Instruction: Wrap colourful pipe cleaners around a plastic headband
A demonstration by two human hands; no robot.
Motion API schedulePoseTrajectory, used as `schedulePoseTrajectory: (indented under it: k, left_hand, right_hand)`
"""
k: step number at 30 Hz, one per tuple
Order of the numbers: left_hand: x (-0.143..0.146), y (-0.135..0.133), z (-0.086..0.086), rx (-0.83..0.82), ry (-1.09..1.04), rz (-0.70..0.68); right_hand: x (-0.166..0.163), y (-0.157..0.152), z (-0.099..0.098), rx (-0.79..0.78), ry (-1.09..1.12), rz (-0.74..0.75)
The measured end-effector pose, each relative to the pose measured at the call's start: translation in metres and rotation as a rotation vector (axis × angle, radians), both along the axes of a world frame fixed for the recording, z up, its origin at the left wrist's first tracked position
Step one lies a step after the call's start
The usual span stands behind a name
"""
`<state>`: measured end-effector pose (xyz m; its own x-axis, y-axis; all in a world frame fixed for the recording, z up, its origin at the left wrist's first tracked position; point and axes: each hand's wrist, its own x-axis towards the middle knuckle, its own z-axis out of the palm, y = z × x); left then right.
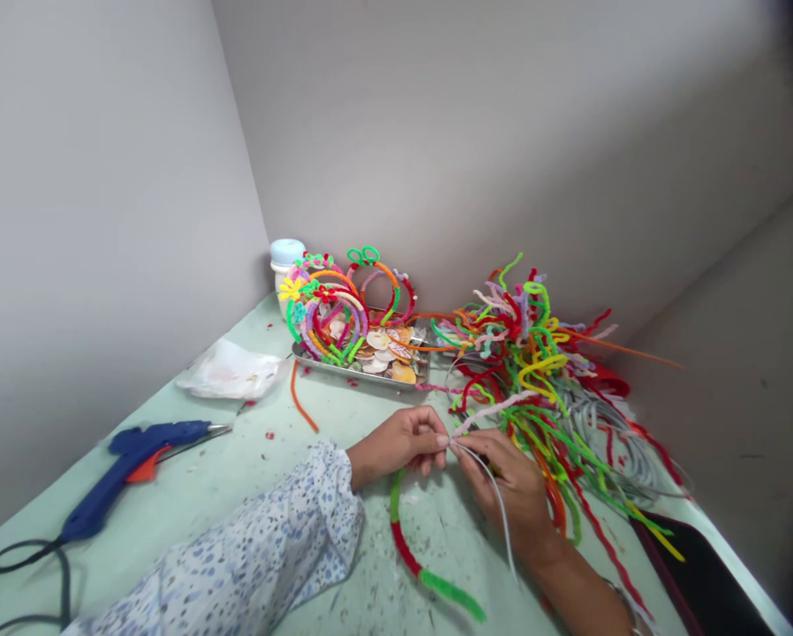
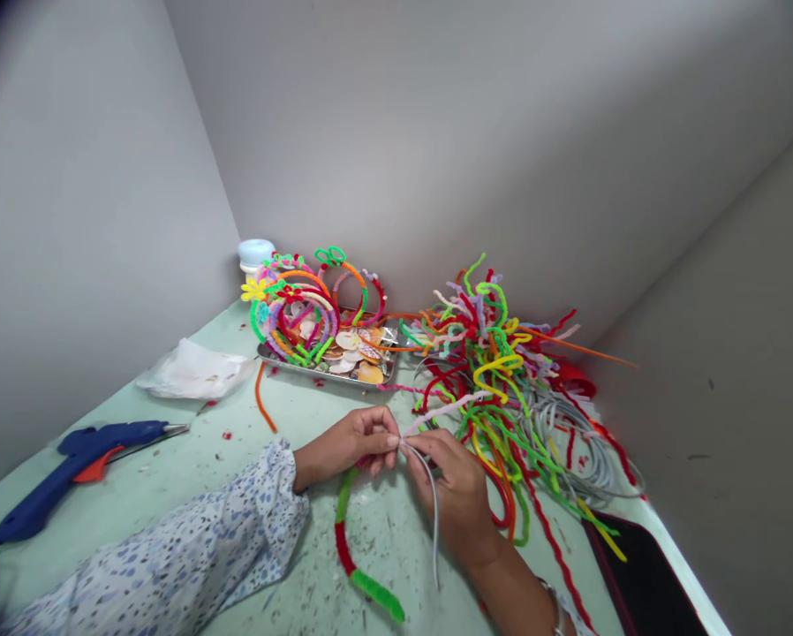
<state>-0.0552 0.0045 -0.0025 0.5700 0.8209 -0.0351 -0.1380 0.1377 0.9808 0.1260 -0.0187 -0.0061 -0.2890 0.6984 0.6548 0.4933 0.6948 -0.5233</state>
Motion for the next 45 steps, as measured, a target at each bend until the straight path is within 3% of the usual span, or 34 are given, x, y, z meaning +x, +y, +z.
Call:
schedulePoseTrajectory:
  k: [19,45]
  left_hand:
    - [-0.0003,-0.0015,0.0038,-0.017,-0.006,-0.038]
    - [0.0003,-0.0018,0.0019,-0.064,0.022,-0.041]
  right_hand:
    - [0.001,-0.0002,0.0008,0.091,-0.04,0.003]
    - [0.0016,0.0011,-0.0032,0.009,-0.056,0.041]
